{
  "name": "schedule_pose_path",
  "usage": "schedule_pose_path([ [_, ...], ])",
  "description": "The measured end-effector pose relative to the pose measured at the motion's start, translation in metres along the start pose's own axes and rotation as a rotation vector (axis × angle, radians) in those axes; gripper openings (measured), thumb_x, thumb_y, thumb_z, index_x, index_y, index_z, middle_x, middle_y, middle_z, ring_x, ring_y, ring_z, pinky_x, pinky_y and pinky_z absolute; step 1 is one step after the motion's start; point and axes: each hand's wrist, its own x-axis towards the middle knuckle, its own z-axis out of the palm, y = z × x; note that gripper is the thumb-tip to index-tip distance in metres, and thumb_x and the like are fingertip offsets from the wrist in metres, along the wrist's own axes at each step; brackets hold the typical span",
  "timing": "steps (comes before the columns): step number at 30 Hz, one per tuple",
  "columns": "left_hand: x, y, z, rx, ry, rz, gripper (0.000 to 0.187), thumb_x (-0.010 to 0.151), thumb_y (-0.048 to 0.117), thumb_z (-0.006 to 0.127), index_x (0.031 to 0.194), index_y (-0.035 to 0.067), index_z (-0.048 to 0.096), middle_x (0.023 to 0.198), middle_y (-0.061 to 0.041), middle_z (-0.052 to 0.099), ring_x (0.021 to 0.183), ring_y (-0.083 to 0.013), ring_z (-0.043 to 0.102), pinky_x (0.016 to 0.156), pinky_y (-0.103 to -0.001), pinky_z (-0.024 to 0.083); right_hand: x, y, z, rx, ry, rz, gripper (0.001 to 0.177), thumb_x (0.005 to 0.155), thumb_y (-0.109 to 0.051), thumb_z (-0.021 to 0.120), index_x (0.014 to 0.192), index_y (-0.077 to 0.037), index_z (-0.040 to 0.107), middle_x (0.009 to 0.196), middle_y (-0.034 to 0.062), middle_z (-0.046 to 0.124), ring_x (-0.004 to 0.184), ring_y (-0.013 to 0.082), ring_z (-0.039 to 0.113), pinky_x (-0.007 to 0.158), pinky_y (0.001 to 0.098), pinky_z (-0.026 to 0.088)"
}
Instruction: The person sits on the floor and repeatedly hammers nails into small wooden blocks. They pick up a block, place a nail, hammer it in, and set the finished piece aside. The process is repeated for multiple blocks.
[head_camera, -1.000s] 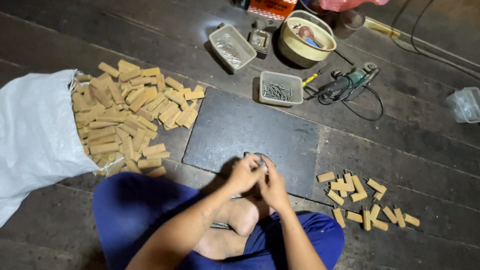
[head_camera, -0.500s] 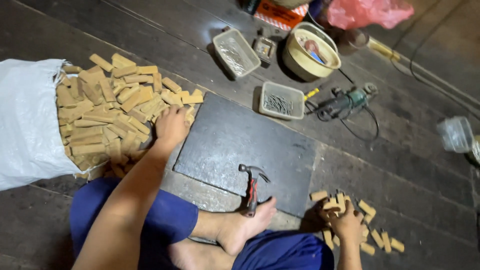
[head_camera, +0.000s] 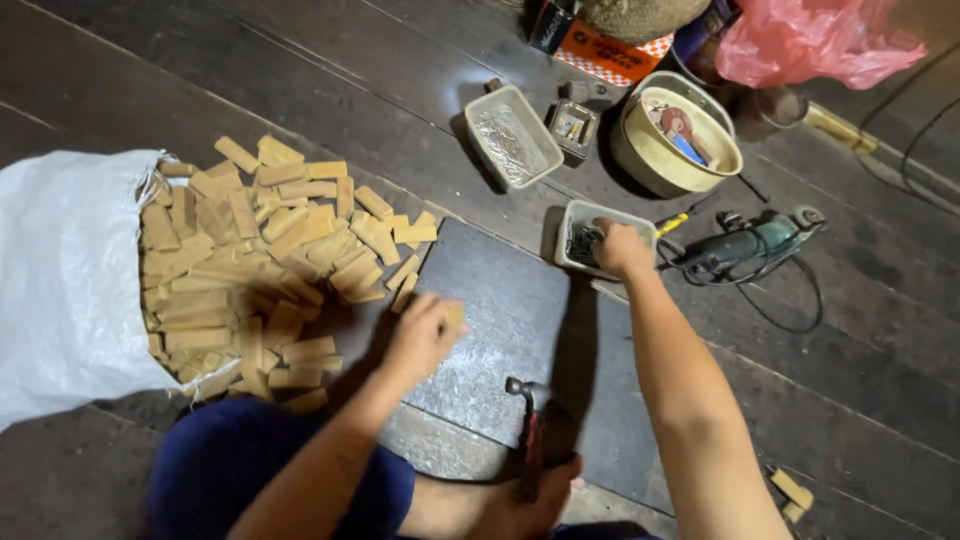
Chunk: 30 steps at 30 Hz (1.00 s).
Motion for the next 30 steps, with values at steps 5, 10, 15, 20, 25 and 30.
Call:
schedule_pose_path([
  [5,-0.041,0.011,0.052,-0.117,0.012,-0.035,0.036,0.08,0.035,0.085,0.105,0.016,0.068,0.092,-0.005,0.065,0.085,-0.0291,0.068,0.075,-0.04,0.057,0.007,-0.009,0.021,0.086,-0.156,0.254,0.037,0.085,-0.029,0.069,0.121,-0.02,0.074,0.104,0.0224,0.075,0.102,0.0446,0.073,0.082,0.0596,0.06],
  [10,-0.042,0.018,0.054,-0.148,-0.015,-0.014,0.03,0.083,0.024,0.082,0.109,0.014,0.07,0.092,-0.01,0.069,0.085,-0.0316,0.069,0.074,-0.042,0.058,0.029,0.024,0.05,0.14,-0.162,0.223,0.03,0.087,-0.025,0.063,0.113,-0.019,0.077,0.099,0.0224,0.076,0.101,0.0438,0.073,0.081,0.0564,0.059],
  [15,-0.048,0.02,0.037,-0.197,-0.165,-0.019,0.042,0.084,0.024,0.077,0.124,0.012,0.068,0.105,-0.016,0.071,0.094,-0.0388,0.07,0.08,-0.049,0.058,-0.022,0.015,0.025,0.444,0.114,0.201,0.042,0.09,-0.018,0.077,0.129,-0.024,0.062,0.099,0.0138,0.076,0.109,0.0327,0.07,0.094,0.0487,0.055],
  [20,-0.056,0.024,0.04,-0.318,-0.231,-0.15,0.049,0.084,0.009,0.076,0.131,0.007,0.064,0.111,-0.025,0.07,0.102,-0.0452,0.07,0.084,-0.052,0.059,-0.114,-0.004,-0.002,0.925,0.537,0.032,0.034,0.091,0.009,0.069,0.121,0.0,0.055,0.099,0.0331,0.064,0.089,0.0451,0.07,0.072,0.0522,0.06],
  [25,-0.066,0.041,0.055,-0.3,-0.285,-0.093,0.046,0.08,0.018,0.085,0.124,0.013,0.072,0.108,-0.013,0.07,0.096,-0.0344,0.072,0.082,-0.042,0.059,-0.247,-0.089,0.006,1.078,0.464,0.021,0.016,0.086,0.003,0.08,0.095,-0.005,0.069,0.082,0.0144,0.069,0.075,0.0237,0.069,0.069,0.036,0.058],
  [30,-0.084,0.055,0.064,-0.302,-0.336,-0.062,0.059,0.074,0.028,0.089,0.13,0.021,0.071,0.107,-0.012,0.068,0.095,-0.0337,0.07,0.08,-0.043,0.06,-0.303,-0.11,0.067,1.376,0.291,0.118,0.024,0.085,0.003,0.079,0.108,0.0,0.072,0.084,0.0135,0.073,0.065,0.0181,0.069,0.059,0.0318,0.06],
])
